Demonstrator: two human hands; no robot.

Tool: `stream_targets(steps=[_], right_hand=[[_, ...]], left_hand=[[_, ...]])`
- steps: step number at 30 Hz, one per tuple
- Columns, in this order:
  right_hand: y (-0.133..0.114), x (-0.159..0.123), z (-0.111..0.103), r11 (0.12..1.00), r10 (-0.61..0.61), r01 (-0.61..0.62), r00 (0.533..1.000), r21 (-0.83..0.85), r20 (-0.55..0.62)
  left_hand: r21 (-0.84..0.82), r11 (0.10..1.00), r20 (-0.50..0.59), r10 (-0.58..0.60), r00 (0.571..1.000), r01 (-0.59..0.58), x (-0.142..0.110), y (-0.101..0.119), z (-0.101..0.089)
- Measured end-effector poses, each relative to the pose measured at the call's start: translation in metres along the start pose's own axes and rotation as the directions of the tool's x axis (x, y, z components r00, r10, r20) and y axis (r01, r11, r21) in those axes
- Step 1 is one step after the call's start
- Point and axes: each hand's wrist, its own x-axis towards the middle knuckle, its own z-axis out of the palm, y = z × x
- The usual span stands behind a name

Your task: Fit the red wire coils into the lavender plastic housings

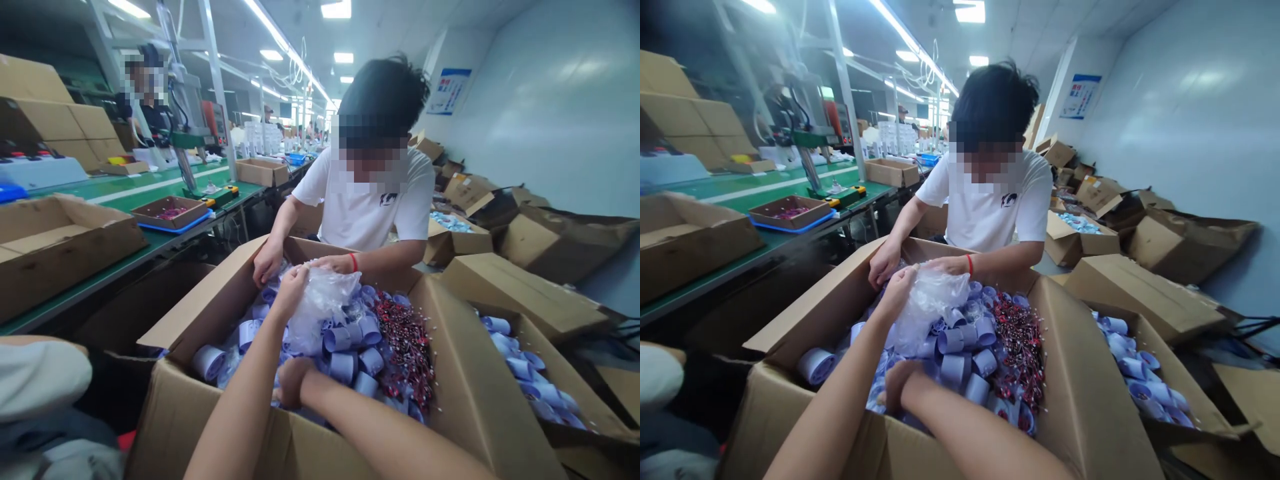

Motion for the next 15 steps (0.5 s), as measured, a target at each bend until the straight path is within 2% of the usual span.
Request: stream_targets(steps=[4,6,8,10,12,13,14,15], right_hand=[[-0.003,0.012,0.007,0.992,0.081,-0.064,0.983,0.109,-0.162],[0.003,0.011,0.007,0.984,0.111,-0.073,0.965,0.163,-0.237],[0.016,0.001,0.004,0.951,0.143,-0.04,0.936,0.305,-0.322],[0.036,-0.017,-0.003,0.851,0.163,0.056,0.917,0.522,-0.365],[0.061,-0.042,-0.011,0.694,0.126,0.148,0.939,0.704,-0.321],[0.074,-0.055,-0.016,0.65,0.12,0.154,0.946,0.744,-0.301],[0.087,-0.069,-0.02,0.586,0.152,0.158,0.942,0.795,-0.3],[0.098,-0.082,-0.024,0.471,0.253,0.166,0.915,0.866,-0.313]], left_hand=[[0.026,1.0,0.018,-0.006,1.0,0.005,0.0,-0.004,-0.006],[0.046,0.999,0.01,0.001,1.0,-0.002,0.0,-0.003,-0.009],[0.07,0.997,0.012,0.015,1.0,-0.016,-0.001,-0.002,-0.011],[0.095,0.995,0.016,0.03,0.999,-0.031,-0.002,-0.001,-0.012],[0.12,0.99,0.008,0.072,0.997,-0.072,-0.002,0.0,-0.012],[0.132,0.986,0.0,0.106,0.994,-0.105,-0.002,0.001,-0.012],[0.146,0.979,-0.001,0.141,0.99,-0.139,-0.001,0.002,-0.011],[0.16,0.973,0.006,0.168,0.986,-0.167,-0.001,0.002,-0.01]])
